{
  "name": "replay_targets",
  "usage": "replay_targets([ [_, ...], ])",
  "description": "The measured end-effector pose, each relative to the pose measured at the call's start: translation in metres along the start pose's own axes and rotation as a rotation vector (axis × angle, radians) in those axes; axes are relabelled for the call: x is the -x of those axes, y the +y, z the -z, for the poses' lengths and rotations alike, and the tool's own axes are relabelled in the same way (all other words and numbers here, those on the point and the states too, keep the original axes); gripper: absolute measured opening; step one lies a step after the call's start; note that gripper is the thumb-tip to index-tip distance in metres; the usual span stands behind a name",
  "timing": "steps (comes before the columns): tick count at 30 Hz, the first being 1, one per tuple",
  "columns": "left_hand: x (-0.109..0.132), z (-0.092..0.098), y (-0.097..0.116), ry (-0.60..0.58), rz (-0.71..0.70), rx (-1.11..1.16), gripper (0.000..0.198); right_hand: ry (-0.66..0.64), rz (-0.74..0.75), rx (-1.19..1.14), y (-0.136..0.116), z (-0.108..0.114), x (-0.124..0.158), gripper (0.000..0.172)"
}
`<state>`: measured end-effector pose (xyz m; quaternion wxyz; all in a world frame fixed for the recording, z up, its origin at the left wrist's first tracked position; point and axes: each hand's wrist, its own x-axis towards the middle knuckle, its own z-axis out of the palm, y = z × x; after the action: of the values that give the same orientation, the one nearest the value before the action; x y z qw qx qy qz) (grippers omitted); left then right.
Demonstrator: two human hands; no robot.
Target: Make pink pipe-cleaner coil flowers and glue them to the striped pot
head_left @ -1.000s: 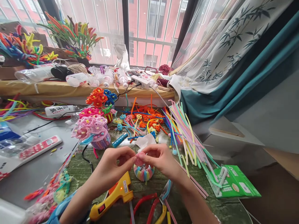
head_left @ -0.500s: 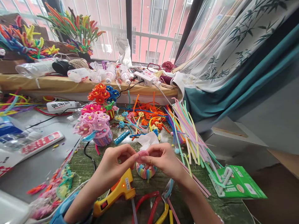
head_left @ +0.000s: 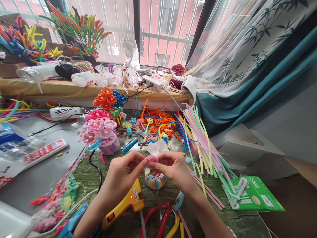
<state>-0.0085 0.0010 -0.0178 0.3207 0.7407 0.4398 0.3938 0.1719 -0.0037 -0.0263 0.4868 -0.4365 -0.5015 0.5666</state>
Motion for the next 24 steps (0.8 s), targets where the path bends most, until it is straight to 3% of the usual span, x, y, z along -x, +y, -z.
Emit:
replay_targets([
  [15,0.0,0.001,0.005,0.146,-0.327,-0.347,0.014,0.032,0.101,-0.01,0.001,-0.002,0.001,0.021],
  [18,0.001,0.005,0.018,0.15,-0.39,-0.412,0.015,-0.005,0.12,-0.068,-0.001,-0.001,0.003,0.018],
  [24,0.015,0.027,0.052,0.102,-0.477,-0.564,0.015,-0.214,0.143,-0.234,-0.004,0.0,0.01,0.02],
])
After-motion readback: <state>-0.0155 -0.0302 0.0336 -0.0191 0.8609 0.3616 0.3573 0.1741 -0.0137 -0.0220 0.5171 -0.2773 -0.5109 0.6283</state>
